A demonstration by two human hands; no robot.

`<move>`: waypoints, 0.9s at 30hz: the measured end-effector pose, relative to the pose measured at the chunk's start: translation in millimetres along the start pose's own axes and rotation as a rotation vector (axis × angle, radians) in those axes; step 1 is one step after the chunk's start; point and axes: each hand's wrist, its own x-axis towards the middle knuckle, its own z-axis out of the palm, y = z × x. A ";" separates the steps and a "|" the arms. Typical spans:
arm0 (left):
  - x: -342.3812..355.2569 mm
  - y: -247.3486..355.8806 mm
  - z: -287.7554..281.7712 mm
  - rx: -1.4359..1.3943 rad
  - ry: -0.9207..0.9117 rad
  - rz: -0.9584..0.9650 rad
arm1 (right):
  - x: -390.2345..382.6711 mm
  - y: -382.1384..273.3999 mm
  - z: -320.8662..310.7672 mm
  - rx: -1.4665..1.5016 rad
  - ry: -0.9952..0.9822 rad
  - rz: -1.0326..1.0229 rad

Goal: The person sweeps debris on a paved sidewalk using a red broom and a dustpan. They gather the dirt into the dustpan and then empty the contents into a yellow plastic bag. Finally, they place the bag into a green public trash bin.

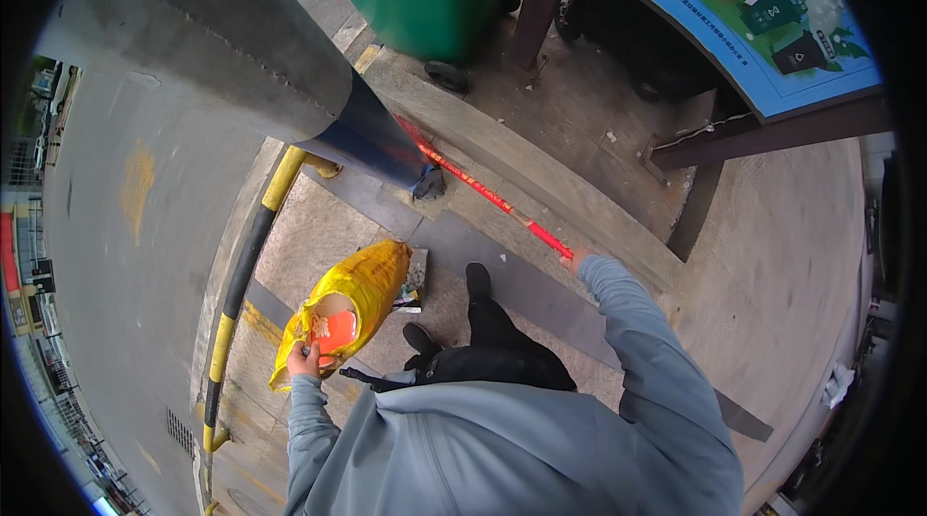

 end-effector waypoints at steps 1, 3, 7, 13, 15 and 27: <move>2.0 1.5 2.3 -0.016 -0.008 0.007 | -17.8 19.7 4.2 0.022 -0.010 0.035; 4.2 21.0 8.3 0.040 -0.014 0.096 | -59.6 77.7 29.3 0.088 -0.025 0.053; 12.8 45.3 20.7 0.134 -0.068 0.179 | -176.5 133.9 84.9 0.173 0.000 0.199; 9.2 57.4 41.2 0.122 -0.112 0.293 | -284.8 90.6 103.2 0.094 0.084 0.438; 10.5 52.6 52.2 0.119 -0.160 0.359 | -288.0 79.4 117.2 0.042 0.116 0.488; -12.3 99.2 66.6 0.002 -0.345 0.567 | -333.3 41.7 243.2 0.103 0.159 0.670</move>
